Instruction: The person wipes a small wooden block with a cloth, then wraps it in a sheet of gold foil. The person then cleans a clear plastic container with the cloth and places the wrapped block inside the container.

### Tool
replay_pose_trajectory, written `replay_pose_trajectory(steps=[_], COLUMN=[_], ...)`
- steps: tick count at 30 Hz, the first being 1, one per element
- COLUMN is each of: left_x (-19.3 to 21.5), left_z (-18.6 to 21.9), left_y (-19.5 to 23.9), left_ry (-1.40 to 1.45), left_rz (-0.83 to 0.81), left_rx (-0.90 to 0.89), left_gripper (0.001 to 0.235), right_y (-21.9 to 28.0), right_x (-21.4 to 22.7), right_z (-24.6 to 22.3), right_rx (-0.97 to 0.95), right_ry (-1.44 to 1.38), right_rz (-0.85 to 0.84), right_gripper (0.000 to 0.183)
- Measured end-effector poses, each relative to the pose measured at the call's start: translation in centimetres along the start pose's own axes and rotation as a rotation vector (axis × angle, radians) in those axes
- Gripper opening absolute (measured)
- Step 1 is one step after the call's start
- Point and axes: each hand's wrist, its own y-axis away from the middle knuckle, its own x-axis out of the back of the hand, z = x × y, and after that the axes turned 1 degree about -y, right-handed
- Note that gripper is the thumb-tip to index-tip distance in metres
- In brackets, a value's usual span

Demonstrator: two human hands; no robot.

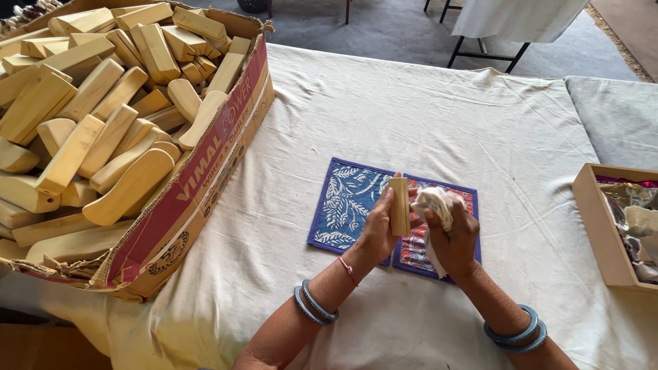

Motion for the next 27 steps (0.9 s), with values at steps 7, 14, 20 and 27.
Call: replay_pose_trajectory(steps=[7, 14, 20, 27], left_x=[-0.2, -0.2, -0.1, -0.6], left_z=[1.5, -1.1, -2.5, 1.0], left_y=[0.6, 0.5, 0.3, 0.5], left_ry=[0.228, 0.057, -0.160, 0.237], left_rz=[-0.109, -0.162, -0.054, -0.060], left_rx=[0.043, 0.110, 0.189, 0.031], left_gripper=[0.077, 0.073, 0.074, 0.082], right_y=[-0.2, -1.2, -1.0, 0.8], right_x=[-1.5, -0.2, -0.3, -2.1], right_z=[-1.2, 0.1, 0.9, -2.3], right_rx=[0.425, 0.301, 0.209, 0.319], right_ry=[0.148, 0.131, 0.127, 0.058], right_rz=[-0.398, -0.242, -0.151, -0.373], right_gripper=[0.047, 0.041, 0.036, 0.034])
